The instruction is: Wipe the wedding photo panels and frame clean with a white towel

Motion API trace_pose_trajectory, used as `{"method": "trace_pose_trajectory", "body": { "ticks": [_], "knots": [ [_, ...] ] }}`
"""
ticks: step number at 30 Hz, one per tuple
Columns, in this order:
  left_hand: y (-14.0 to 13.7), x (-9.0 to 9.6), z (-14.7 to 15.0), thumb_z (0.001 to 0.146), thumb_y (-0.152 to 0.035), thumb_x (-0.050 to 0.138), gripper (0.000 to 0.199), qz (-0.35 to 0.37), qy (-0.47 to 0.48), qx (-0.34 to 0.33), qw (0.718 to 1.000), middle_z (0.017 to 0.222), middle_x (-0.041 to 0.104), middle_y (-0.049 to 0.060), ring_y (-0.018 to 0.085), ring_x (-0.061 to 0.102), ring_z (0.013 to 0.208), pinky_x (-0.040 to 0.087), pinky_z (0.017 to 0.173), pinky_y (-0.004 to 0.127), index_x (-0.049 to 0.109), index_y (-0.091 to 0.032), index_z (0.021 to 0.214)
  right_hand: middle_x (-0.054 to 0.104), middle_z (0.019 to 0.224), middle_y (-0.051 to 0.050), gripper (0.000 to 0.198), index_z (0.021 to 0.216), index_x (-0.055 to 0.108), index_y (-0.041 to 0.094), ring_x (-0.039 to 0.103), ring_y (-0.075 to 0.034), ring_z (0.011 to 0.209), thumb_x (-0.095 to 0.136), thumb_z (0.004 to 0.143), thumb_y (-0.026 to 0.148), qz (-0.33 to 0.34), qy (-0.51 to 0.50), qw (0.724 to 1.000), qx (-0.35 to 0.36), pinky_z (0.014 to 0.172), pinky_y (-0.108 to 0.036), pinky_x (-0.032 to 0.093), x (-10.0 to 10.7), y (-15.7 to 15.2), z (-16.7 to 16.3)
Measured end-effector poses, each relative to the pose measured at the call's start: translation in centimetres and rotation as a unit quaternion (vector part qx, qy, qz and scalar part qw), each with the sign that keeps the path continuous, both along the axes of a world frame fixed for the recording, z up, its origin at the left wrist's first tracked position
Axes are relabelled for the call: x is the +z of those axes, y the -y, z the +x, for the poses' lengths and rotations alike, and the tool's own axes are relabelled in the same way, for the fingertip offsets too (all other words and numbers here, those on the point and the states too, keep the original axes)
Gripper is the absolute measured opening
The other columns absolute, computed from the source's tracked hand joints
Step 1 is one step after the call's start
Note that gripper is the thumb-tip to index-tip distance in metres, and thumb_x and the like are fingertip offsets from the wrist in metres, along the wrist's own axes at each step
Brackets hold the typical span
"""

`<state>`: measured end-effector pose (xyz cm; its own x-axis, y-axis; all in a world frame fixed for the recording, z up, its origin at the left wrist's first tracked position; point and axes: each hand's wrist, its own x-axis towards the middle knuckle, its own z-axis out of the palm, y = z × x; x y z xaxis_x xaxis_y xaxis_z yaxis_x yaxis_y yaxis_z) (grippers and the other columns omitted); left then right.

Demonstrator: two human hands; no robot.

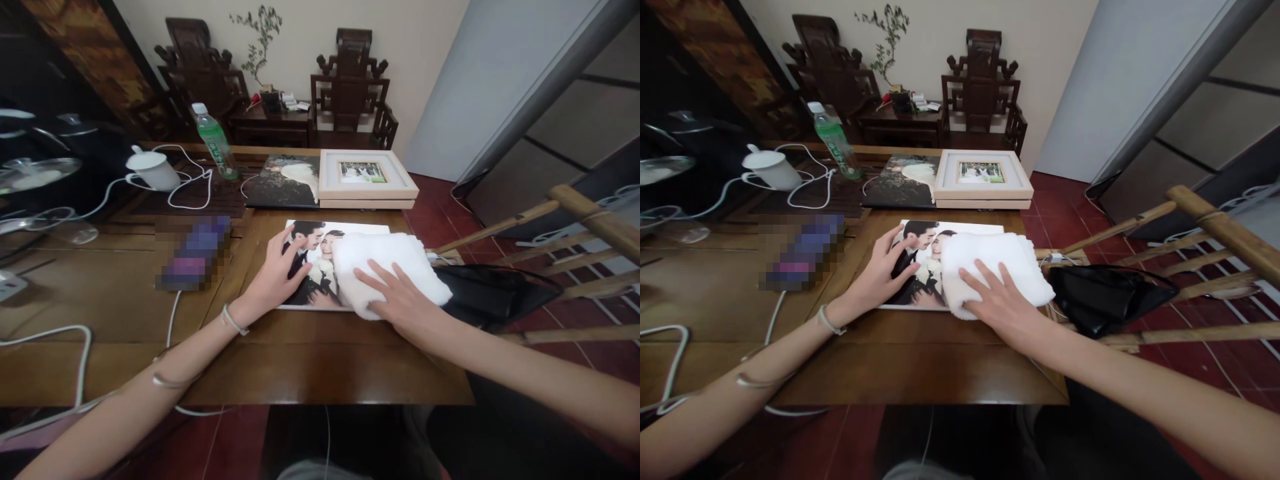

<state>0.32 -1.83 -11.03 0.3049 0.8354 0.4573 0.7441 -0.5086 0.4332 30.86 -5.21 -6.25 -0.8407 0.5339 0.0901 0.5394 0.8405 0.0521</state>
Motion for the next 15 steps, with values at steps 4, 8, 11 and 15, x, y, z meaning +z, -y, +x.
{"method": "trace_pose_trajectory", "body": {
  "ticks": [4, 8, 11, 15],
  "knots": [
    [-0.7, -0.5, -0.2, 0.104, -0.035, 0.049, 0.042, -0.03, 0.009, -0.033, 0.999, 0.156, 0.042, 0.019, 0.033, 0.037, 0.148, 0.032, 0.123, 0.056, 0.05, -0.02, 0.143, 0.043, 0.163, -0.015, 0.051, 0.111, 0.07, 0.021, 0.034, -0.042, 0.151, 0.052, 0.076, -0.011, -0.015, 0.013, 1.0, 0.004, 0.11, -0.074, 0.038, 0.3, -1.4, 0.1],
    [-1.4, -0.9, -0.6, 0.103, -0.04, 0.053, 0.046, -0.032, 0.006, -0.018, 0.999, 0.153, 0.049, 0.02, 0.034, 0.04, 0.147, 0.033, 0.123, 0.056, 0.054, -0.016, 0.142, 0.044, 0.161, -0.018, 0.053, 0.113, 0.066, 0.019, 0.036, -0.041, 0.151, 0.047, 0.075, -0.012, -0.004, 0.011, 1.0, 0.007, 0.109, -0.072, 0.039, 0.5, -4.3, -0.3],
    [-1.8, -1.0, -0.9, 0.103, -0.041, 0.053, 0.046, -0.026, -0.002, -0.018, 0.999, 0.153, 0.049, 0.02, 0.033, 0.041, 0.147, 0.034, 0.124, 0.055, 0.056, -0.015, 0.141, 0.052, 0.152, -0.022, 0.053, 0.112, 0.063, 0.017, 0.046, -0.04, 0.142, 0.046, 0.071, -0.011, -0.016, 0.012, 1.0, 0.0, 0.104, -0.061, 0.044, 1.4, -7.1, -1.1],
    [-1.9, -0.9, -1.1, 0.103, -0.041, 0.053, 0.045, -0.027, -0.01, -0.022, 0.999, 0.154, 0.05, 0.017, 0.031, 0.039, 0.149, 0.032, 0.125, 0.054, 0.058, -0.017, 0.141, 0.068, 0.112, -0.017, 0.045, 0.107, 0.059, 0.017, 0.064, -0.028, 0.098, 0.046, 0.071, -0.006, -0.065, 0.032, 0.996, -0.044, 0.078, -0.035, 0.046, 3.3, -11.0, -2.1]
  ]
}}
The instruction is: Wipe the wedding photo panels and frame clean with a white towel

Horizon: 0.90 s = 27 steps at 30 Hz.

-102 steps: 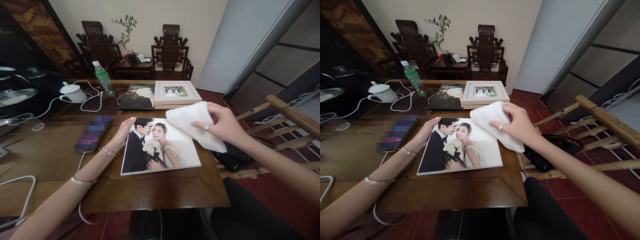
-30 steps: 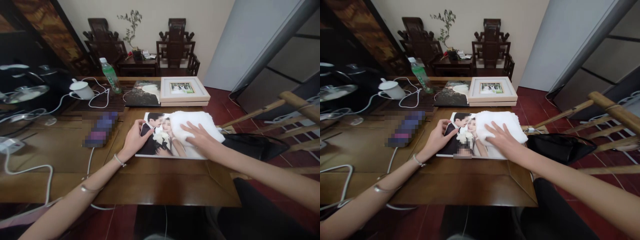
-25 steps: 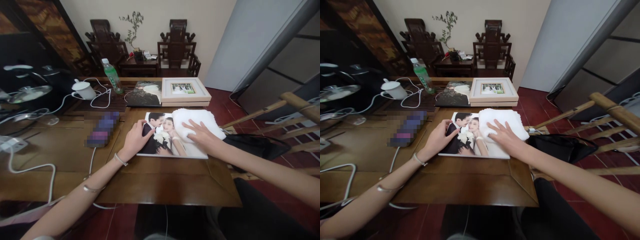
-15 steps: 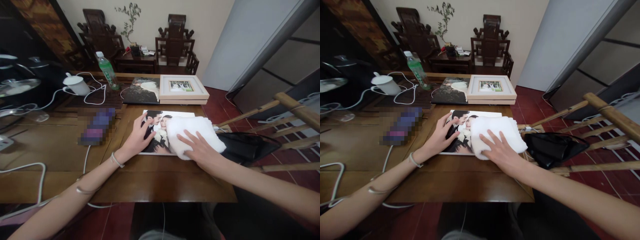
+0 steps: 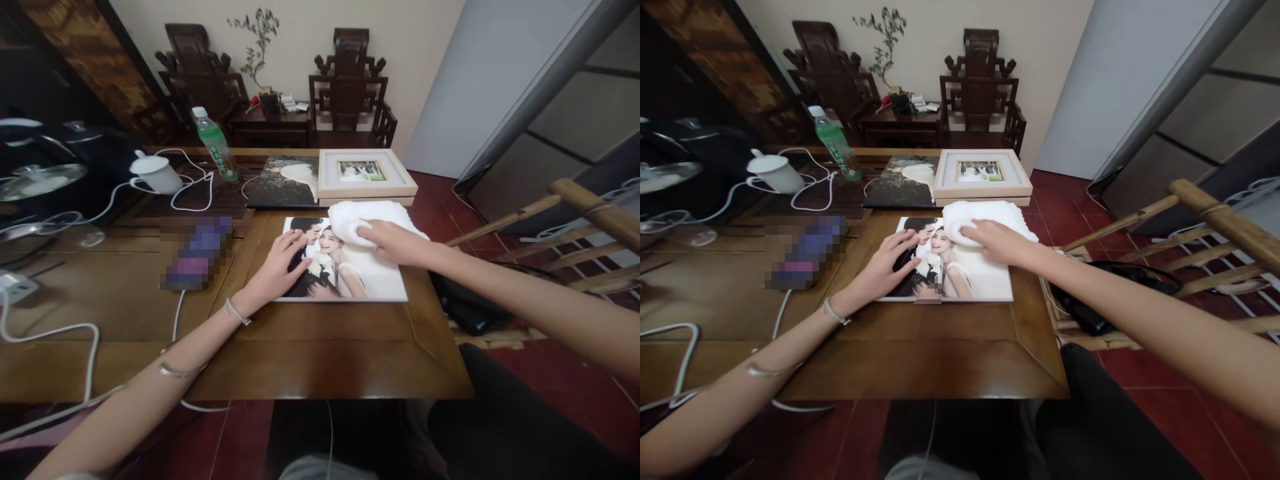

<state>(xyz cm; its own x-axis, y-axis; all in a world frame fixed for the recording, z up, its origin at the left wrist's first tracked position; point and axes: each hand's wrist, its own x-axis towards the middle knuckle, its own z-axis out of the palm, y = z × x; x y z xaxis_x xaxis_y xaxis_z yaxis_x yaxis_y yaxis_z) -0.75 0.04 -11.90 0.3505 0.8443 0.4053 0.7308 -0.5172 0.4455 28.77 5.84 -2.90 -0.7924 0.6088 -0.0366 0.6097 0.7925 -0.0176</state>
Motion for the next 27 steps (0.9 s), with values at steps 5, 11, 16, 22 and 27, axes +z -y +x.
{"method": "trace_pose_trajectory", "body": {
  "ticks": [5, 11, 16, 22, 27],
  "knots": [
    [0.4, 0.5, 0.1, 0.101, -0.042, 0.056, 0.044, -0.03, 0.024, 0.018, 0.999, 0.155, 0.052, 0.014, 0.03, 0.042, 0.149, 0.034, 0.124, 0.054, 0.06, -0.021, 0.14, 0.064, 0.096, -0.011, 0.043, 0.104, 0.055, 0.018, 0.056, -0.024, 0.083, 0.045, 0.07, -0.005, -0.019, -0.002, 1.0, -0.02, 0.066, -0.03, 0.034, 0.6, -2.0, 0.1],
    [1.1, 0.4, 0.6, 0.097, -0.046, 0.061, 0.051, -0.043, 0.03, 0.033, 0.998, 0.159, 0.047, 0.015, 0.033, 0.037, 0.152, 0.032, 0.123, 0.061, 0.06, -0.021, 0.142, 0.063, 0.102, -0.013, 0.041, 0.102, 0.056, 0.019, 0.058, -0.027, 0.09, 0.045, 0.07, -0.004, -0.019, -0.007, 1.0, -0.014, 0.072, -0.031, 0.037, -0.4, -1.4, 0.9],
    [0.8, 0.1, 0.5, 0.098, -0.048, 0.06, 0.054, -0.048, 0.02, 0.038, 0.998, 0.16, 0.046, 0.015, 0.033, 0.035, 0.153, 0.031, 0.122, 0.063, 0.058, -0.021, 0.144, 0.062, 0.117, -0.018, 0.044, 0.105, 0.058, 0.017, 0.059, -0.032, 0.11, 0.044, 0.07, -0.006, 0.005, -0.004, 1.0, -0.005, 0.088, -0.039, 0.043, -0.5, -1.4, 0.5],
    [0.4, 0.2, 0.3, 0.099, -0.05, 0.056, 0.057, -0.065, 0.024, 0.045, 0.997, 0.162, 0.044, 0.015, 0.033, 0.035, 0.153, 0.03, 0.123, 0.06, 0.053, -0.021, 0.148, 0.064, 0.12, -0.02, 0.046, 0.109, 0.059, 0.016, 0.06, -0.032, 0.112, 0.043, 0.073, -0.006, 0.009, 0.012, 1.0, -0.005, 0.09, -0.041, 0.046, 0.0, -1.3, -0.1],
    [0.5, 0.0, 0.3, 0.103, -0.045, 0.045, 0.059, -0.07, 0.018, 0.049, 0.996, 0.164, 0.039, 0.018, 0.032, 0.033, 0.154, 0.028, 0.125, 0.058, 0.045, -0.016, 0.154, 0.064, 0.125, -0.022, 0.049, 0.114, 0.061, 0.014, 0.063, -0.033, 0.113, 0.042, 0.075, -0.008, 0.006, 0.022, 0.999, -0.027, 0.092, -0.045, 0.05, 0.1, -0.9, -0.2]
  ]
}}
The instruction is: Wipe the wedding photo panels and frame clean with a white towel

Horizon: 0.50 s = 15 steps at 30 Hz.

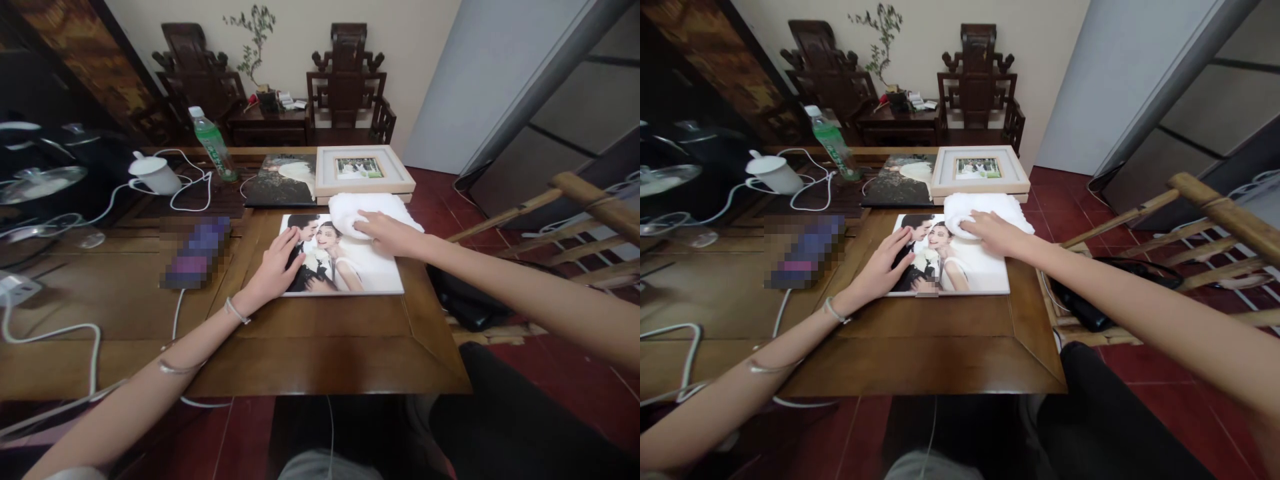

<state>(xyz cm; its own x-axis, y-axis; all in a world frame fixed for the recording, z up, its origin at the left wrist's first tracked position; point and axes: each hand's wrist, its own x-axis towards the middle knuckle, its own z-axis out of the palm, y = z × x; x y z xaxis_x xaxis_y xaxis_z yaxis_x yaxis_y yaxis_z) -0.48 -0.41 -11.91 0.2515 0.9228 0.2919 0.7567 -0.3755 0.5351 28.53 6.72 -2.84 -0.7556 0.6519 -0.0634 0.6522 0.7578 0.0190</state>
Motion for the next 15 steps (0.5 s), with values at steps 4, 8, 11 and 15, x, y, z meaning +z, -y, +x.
{"method": "trace_pose_trajectory", "body": {
  "ticks": [4, 8, 11, 15],
  "knots": [
    [0.0, -0.2, 0.1, 0.105, -0.041, 0.039, 0.056, 0.004, -0.001, 0.011, 1.0, 0.163, 0.04, 0.017, 0.031, 0.033, 0.154, 0.027, 0.125, 0.057, 0.045, -0.015, 0.154, 0.056, 0.147, -0.024, 0.06, 0.121, 0.063, 0.016, 0.051, -0.038, 0.139, 0.043, 0.072, -0.012, -0.001, -0.031, 0.999, 0.016, 0.106, -0.062, 0.045, -1.5, 4.2, 1.1],
    [0.0, -0.2, 0.2, 0.104, -0.04, 0.038, 0.054, 0.005, 0.005, 0.015, 1.0, 0.163, 0.041, 0.015, 0.03, 0.034, 0.153, 0.027, 0.126, 0.058, 0.047, -0.017, 0.153, 0.044, 0.162, -0.016, 0.07, 0.121, 0.067, 0.021, 0.033, -0.042, 0.152, 0.045, 0.064, -0.013, 0.002, -0.073, 0.996, 0.048, 0.11, -0.074, 0.038, -3.2, 12.0, 2.4],
    [0.1, 0.1, 0.2, 0.104, -0.039, 0.039, 0.055, -0.003, -0.002, 0.007, 1.0, 0.165, 0.039, 0.016, 0.031, 0.033, 0.154, 0.026, 0.126, 0.058, 0.046, -0.016, 0.153, 0.045, 0.162, -0.013, 0.06, 0.111, 0.072, 0.026, 0.037, -0.044, 0.15, 0.052, 0.066, -0.009, -0.009, -0.084, 0.995, 0.056, 0.108, -0.074, 0.041, -3.3, 16.1, 2.7],
    [0.1, 0.2, 0.0, 0.104, -0.04, 0.039, 0.057, -0.01, -0.01, -0.001, 1.0, 0.165, 0.038, 0.017, 0.032, 0.03, 0.155, 0.025, 0.126, 0.059, 0.044, -0.015, 0.154, 0.047, 0.161, -0.012, 0.063, 0.113, 0.071, 0.025, 0.037, -0.04, 0.15, 0.05, 0.065, -0.009, -0.035, -0.076, 0.994, 0.071, 0.111, -0.071, 0.041, -2.3, 15.3, 2.9]
  ]
}}
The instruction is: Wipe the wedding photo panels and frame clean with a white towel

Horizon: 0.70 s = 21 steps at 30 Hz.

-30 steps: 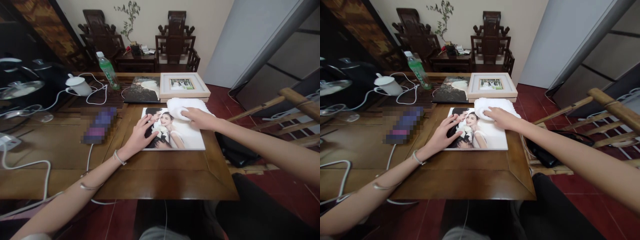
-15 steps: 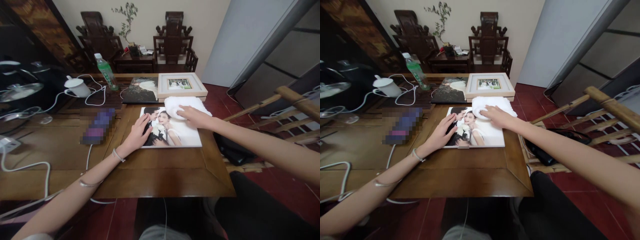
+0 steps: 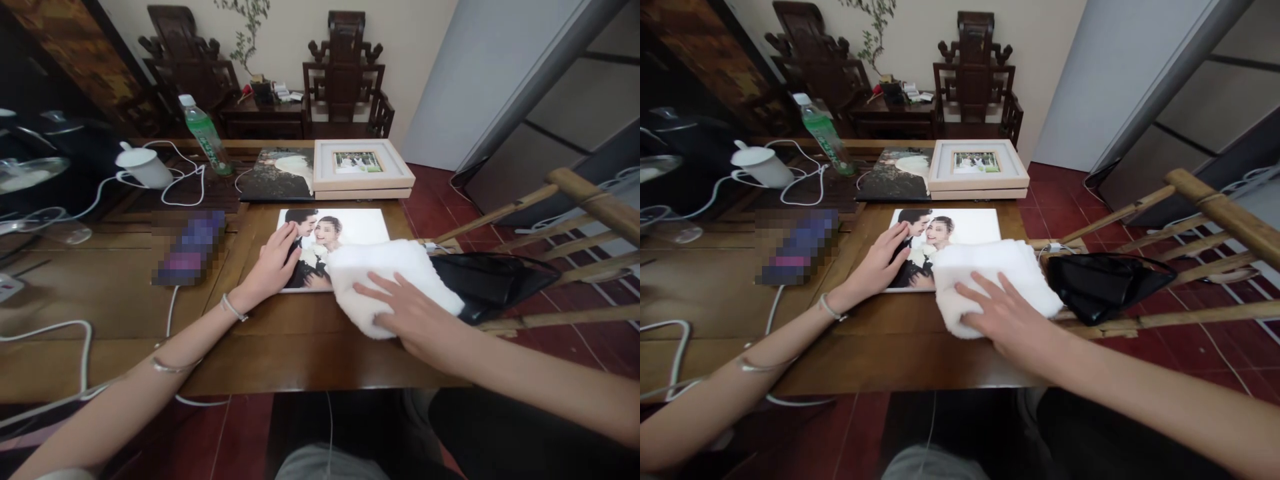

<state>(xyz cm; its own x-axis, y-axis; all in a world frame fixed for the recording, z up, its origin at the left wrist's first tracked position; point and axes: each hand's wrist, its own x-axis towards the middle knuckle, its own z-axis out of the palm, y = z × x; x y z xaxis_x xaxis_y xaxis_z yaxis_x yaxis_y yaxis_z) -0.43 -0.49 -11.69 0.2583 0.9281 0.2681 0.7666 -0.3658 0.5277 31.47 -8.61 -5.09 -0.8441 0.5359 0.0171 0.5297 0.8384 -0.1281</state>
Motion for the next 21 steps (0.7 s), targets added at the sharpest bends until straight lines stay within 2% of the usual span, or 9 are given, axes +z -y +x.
{"method": "trace_pose_trajectory", "body": {
  "ticks": [3, 5, 8, 10, 12, 15, 17, 19, 21],
  "knots": [
    [-0.1, 0.0, -0.1, 0.104, -0.041, 0.039, 0.057, 0.003, -0.002, -0.008, 1.0, 0.165, 0.039, 0.016, 0.031, 0.03, 0.156, 0.024, 0.126, 0.059, 0.044, -0.017, 0.155, 0.05, 0.158, -0.014, 0.062, 0.112, 0.067, 0.022, 0.038, -0.038, 0.15, 0.045, 0.063, -0.01, -0.006, 0.0, 1.0, 0.006, 0.112, -0.069, 0.039, 0.8, -4.4, 0.1],
    [-0.1, 0.0, -0.2, 0.104, -0.042, 0.038, 0.057, 0.004, -0.005, -0.011, 1.0, 0.165, 0.039, 0.016, 0.031, 0.03, 0.155, 0.024, 0.126, 0.059, 0.045, -0.016, 0.154, 0.057, 0.149, -0.016, 0.055, 0.107, 0.064, 0.02, 0.046, -0.036, 0.144, 0.044, 0.065, -0.009, 0.01, -0.006, 1.0, -0.009, 0.11, -0.063, 0.042, 1.2, -7.9, 0.0],
    [-0.2, 0.0, -0.3, 0.104, -0.042, 0.039, 0.057, 0.004, -0.008, -0.013, 1.0, 0.164, 0.039, 0.017, 0.032, 0.031, 0.155, 0.025, 0.126, 0.059, 0.045, -0.015, 0.154, 0.068, 0.117, -0.016, 0.041, 0.096, 0.058, 0.02, 0.065, -0.03, 0.11, 0.046, 0.067, -0.006, 0.005, 0.026, 0.999, -0.024, 0.089, -0.042, 0.051, 1.9, -12.6, -0.5],
    [-0.2, 0.0, -0.3, 0.104, -0.043, 0.04, 0.057, 0.003, -0.008, -0.014, 1.0, 0.164, 0.039, 0.017, 0.032, 0.031, 0.155, 0.026, 0.126, 0.059, 0.045, -0.015, 0.154, 0.066, 0.103, -0.013, 0.036, 0.093, 0.053, 0.021, 0.064, -0.027, 0.094, 0.046, 0.068, -0.004, 0.002, 0.05, 0.998, -0.037, 0.078, -0.035, 0.047, 2.5, -15.1, -0.9],
    [-0.2, 0.0, -0.4, 0.104, -0.043, 0.041, 0.058, 0.004, -0.003, -0.015, 1.0, 0.164, 0.04, 0.017, 0.032, 0.031, 0.155, 0.026, 0.126, 0.058, 0.045, -0.015, 0.154, 0.064, 0.096, -0.011, 0.034, 0.093, 0.051, 0.021, 0.061, -0.026, 0.089, 0.045, 0.07, -0.004, 0.011, 0.063, 0.996, -0.062, 0.074, -0.033, 0.042, 2.9, -16.7, -1.2],
    [-0.2, 0.0, -0.4, 0.104, -0.043, 0.042, 0.057, 0.006, 0.007, -0.013, 1.0, 0.164, 0.04, 0.016, 0.031, 0.032, 0.154, 0.027, 0.126, 0.058, 0.046, -0.016, 0.154, 0.063, 0.094, -0.011, 0.035, 0.096, 0.052, 0.02, 0.06, -0.027, 0.089, 0.045, 0.072, -0.003, 0.019, 0.062, 0.993, -0.093, 0.073, -0.032, 0.04, 3.1, -17.5, -1.3],
    [-0.2, 0.0, -0.4, 0.103, -0.043, 0.043, 0.056, 0.005, 0.009, -0.013, 1.0, 0.164, 0.04, 0.016, 0.031, 0.033, 0.154, 0.027, 0.126, 0.057, 0.047, -0.017, 0.153, 0.065, 0.096, -0.012, 0.037, 0.098, 0.054, 0.02, 0.061, -0.028, 0.092, 0.046, 0.071, -0.003, 0.018, 0.055, 0.994, -0.096, 0.075, -0.033, 0.042, 2.8, -16.7, -1.1],
    [-0.2, 0.0, -0.4, 0.103, -0.042, 0.043, 0.056, 0.003, 0.009, -0.013, 1.0, 0.164, 0.04, 0.016, 0.031, 0.033, 0.154, 0.027, 0.126, 0.057, 0.046, -0.017, 0.153, 0.067, 0.105, -0.014, 0.039, 0.099, 0.057, 0.019, 0.064, -0.03, 0.101, 0.046, 0.069, -0.004, 0.022, 0.041, 0.995, -0.091, 0.082, -0.036, 0.047, 2.1, -14.8, -0.7],
    [-0.2, 0.0, -0.4, 0.103, -0.041, 0.043, 0.056, 0.004, 0.01, -0.012, 1.0, 0.164, 0.04, 0.015, 0.031, 0.033, 0.154, 0.027, 0.126, 0.057, 0.046, -0.017, 0.154, 0.067, 0.122, -0.019, 0.043, 0.1, 0.061, 0.018, 0.062, -0.034, 0.119, 0.046, 0.068, -0.006, 0.03, 0.022, 0.996, -0.079, 0.093, -0.045, 0.051, 1.2, -11.8, -0.1]
  ]
}}
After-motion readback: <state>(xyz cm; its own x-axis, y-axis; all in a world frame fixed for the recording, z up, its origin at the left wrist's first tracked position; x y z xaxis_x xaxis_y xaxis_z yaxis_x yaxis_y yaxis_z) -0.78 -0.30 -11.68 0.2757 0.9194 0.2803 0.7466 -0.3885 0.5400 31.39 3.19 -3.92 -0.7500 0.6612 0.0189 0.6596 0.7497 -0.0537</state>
